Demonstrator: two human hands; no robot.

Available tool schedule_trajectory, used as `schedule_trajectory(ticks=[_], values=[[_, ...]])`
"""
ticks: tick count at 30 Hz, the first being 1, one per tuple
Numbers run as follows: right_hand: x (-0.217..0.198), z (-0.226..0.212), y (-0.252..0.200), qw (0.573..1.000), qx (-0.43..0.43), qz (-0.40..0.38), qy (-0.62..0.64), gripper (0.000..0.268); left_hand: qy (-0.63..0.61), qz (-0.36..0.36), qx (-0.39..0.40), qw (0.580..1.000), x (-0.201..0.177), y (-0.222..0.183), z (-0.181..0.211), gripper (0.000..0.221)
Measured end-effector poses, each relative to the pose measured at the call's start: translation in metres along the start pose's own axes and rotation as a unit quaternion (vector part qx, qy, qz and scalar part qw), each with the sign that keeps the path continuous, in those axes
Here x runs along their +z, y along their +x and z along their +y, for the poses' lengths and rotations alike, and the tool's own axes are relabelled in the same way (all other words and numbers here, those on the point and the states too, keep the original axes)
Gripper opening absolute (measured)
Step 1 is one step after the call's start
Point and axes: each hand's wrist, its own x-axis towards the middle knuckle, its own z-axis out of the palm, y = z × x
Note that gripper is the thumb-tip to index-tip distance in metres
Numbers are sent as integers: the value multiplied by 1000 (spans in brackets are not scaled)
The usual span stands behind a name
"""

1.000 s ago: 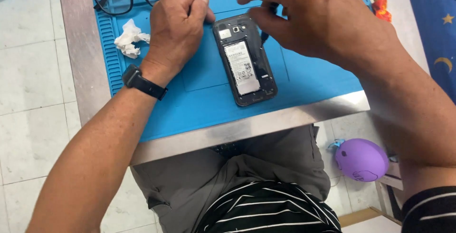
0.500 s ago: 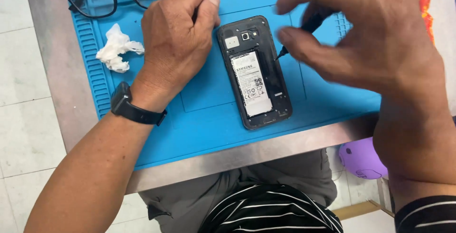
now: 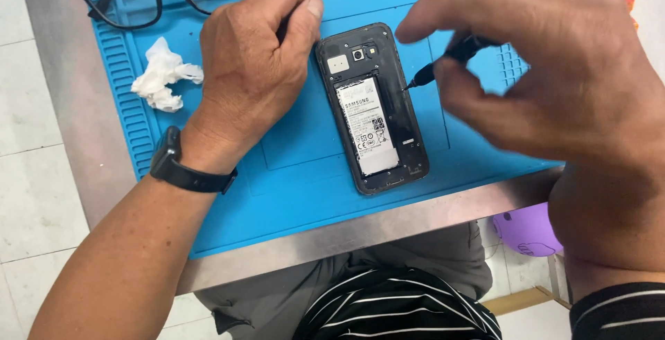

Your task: Fastening multiple small screws into the internal chassis of a smartphone using a precision screwdriver to finalize assembly.

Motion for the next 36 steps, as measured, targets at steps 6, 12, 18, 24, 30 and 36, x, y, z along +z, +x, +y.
schedule_trajectory(ticks=[6, 12, 18, 24, 30, 36], values=[[1, 7, -2, 1000, 8, 6, -26, 15, -11, -11, -1, 1000, -3, 0, -1, 31], [0, 5, -1, 998, -40, -10, 53, 35, -19, -24, 21, 999, -7, 0, 1, 30], [-7, 13, 2, 999, -37, -30, 21, 38, -16, -14, 5, 1000, -6, -1, 0, 29], [-2, 18, -2, 1000, -23, -5, -14, 19, -17, 26, 68, 997, -16, 2, 10, 22], [-5, 13, 5, 994, -102, -23, 35, 27, 30, 47, 115, 992, -27, 2, 33, 12], [3, 16, 8, 994, -78, 31, 72, 23, 51, 30, 156, 986, -20, -2, 49, 16]])
